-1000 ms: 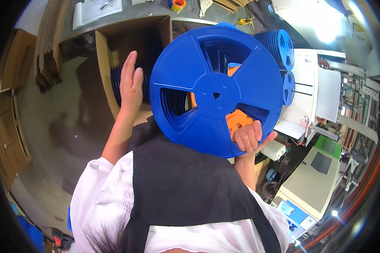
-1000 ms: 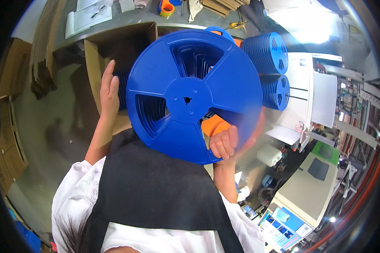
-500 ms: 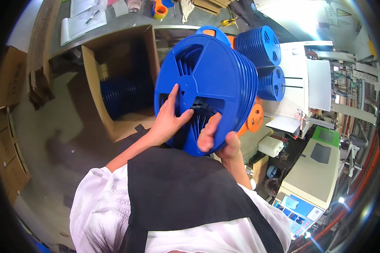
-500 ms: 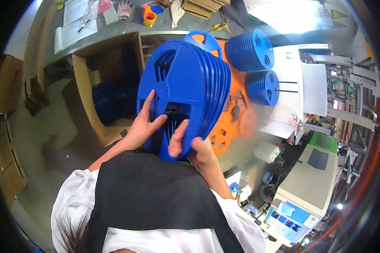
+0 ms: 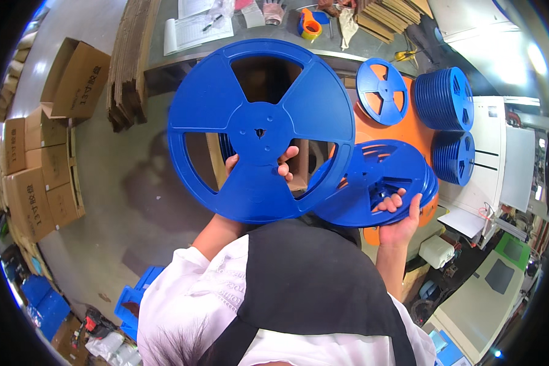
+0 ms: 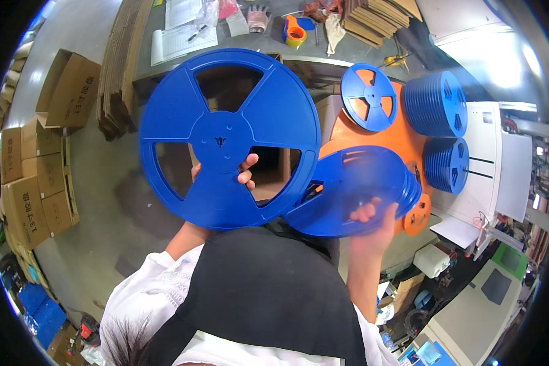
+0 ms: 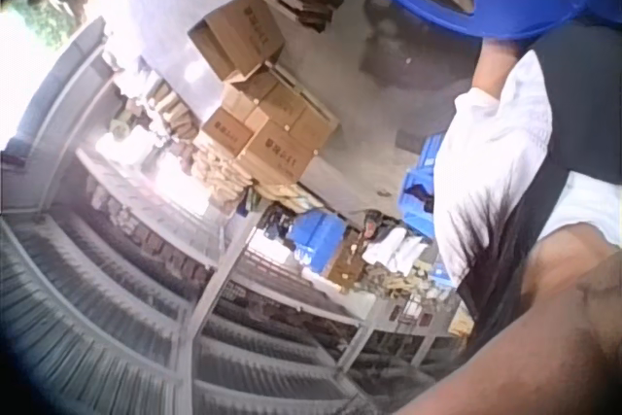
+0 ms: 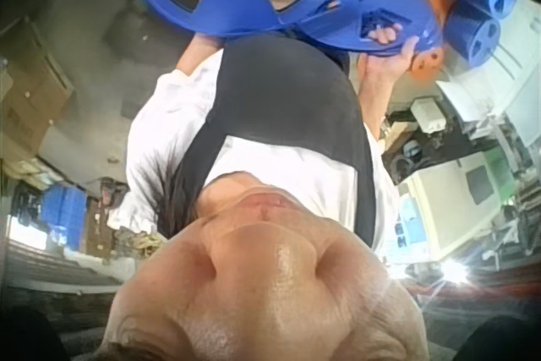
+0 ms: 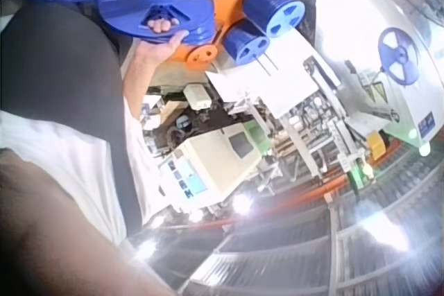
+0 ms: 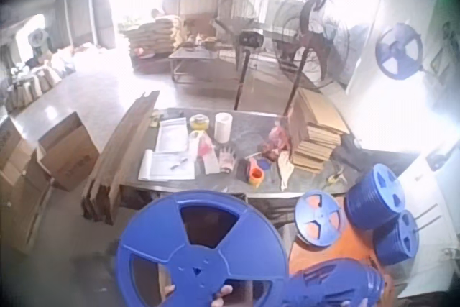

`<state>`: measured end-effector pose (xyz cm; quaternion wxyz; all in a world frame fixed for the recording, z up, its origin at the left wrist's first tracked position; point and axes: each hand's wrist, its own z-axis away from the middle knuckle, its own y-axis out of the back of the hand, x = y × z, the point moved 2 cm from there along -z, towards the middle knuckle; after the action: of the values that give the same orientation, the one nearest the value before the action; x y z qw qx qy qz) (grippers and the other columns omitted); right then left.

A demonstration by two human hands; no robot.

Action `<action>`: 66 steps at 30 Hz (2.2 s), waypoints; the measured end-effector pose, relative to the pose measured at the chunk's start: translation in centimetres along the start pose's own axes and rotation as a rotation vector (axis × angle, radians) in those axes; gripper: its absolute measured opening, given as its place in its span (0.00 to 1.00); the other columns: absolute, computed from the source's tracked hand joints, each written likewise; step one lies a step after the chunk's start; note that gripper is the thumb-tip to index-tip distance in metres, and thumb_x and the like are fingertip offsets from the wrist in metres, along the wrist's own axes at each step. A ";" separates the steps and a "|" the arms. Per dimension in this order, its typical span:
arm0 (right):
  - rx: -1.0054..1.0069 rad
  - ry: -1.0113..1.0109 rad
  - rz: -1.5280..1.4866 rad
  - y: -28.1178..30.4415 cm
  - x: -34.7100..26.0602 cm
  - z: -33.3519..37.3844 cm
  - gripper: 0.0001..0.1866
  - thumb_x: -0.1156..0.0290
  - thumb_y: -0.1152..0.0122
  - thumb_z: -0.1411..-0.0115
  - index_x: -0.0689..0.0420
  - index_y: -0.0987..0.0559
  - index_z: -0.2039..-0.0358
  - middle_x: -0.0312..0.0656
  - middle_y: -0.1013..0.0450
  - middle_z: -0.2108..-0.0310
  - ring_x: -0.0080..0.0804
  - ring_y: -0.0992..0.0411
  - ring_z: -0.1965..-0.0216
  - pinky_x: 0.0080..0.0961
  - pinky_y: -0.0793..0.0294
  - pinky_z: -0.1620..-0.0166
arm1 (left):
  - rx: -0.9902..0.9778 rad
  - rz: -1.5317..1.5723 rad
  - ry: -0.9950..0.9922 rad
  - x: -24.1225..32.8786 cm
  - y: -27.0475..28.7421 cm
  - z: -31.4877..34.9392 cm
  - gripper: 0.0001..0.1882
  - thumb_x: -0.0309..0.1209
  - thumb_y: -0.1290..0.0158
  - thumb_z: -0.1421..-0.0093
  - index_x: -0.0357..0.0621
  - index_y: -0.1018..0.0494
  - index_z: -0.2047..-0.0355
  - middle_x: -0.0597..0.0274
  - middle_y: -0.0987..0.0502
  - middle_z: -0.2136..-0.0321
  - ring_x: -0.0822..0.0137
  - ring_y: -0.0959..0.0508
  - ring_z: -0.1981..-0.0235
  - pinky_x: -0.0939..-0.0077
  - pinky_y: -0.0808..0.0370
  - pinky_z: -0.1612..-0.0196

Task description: The person sorts and packs blue plastic reels by hand, moving them from a workspace into a cardboard box and arranging them in rows.

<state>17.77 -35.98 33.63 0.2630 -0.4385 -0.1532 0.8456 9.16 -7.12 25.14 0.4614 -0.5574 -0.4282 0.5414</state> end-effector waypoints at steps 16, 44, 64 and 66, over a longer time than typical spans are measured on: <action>-0.026 -0.018 -0.166 3.2 -1.3 -1.1 0.22 0.48 0.54 0.34 0.58 0.30 0.61 0.32 0.39 0.78 0.21 0.42 0.78 0.22 0.40 0.70 | 0.271 -0.078 0.044 2.3 4.2 -0.9 0.41 0.51 0.56 0.40 0.37 0.52 0.35 0.40 0.36 0.44 0.54 0.24 0.54 0.61 0.21 0.55; 0.097 0.013 -0.044 5.7 -3.8 -3.9 0.27 0.41 0.54 0.37 0.56 0.29 0.62 0.30 0.40 0.77 0.21 0.44 0.78 0.22 0.40 0.69 | 1.431 -0.760 -0.110 7.4 32.6 -3.7 0.45 0.54 0.50 0.44 0.47 0.54 0.32 0.56 0.60 0.30 0.53 0.58 0.31 0.56 0.58 0.33; -0.627 -0.029 -0.368 2.9 -2.2 -0.9 0.22 0.47 0.50 0.36 0.56 0.33 0.68 0.26 0.44 0.87 0.13 0.49 0.89 0.14 0.50 0.83 | 1.084 -1.018 -0.068 7.7 20.4 5.1 0.28 0.42 0.57 0.35 0.44 0.42 0.38 0.52 0.34 0.42 0.59 0.31 0.45 0.64 0.36 0.43; -0.641 -0.050 -0.397 2.5 -1.9 -0.4 0.22 0.48 0.50 0.36 0.56 0.33 0.68 0.26 0.44 0.87 0.13 0.49 0.89 0.14 0.50 0.82 | 1.040 -1.041 -0.081 7.7 19.1 4.6 0.28 0.42 0.58 0.35 0.44 0.42 0.38 0.52 0.33 0.43 0.59 0.31 0.46 0.64 0.36 0.44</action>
<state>18.22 -39.10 33.40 0.2676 -0.4394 -0.4984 0.6978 4.45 -3.38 4.89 0.8472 0.0292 -0.3420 0.4054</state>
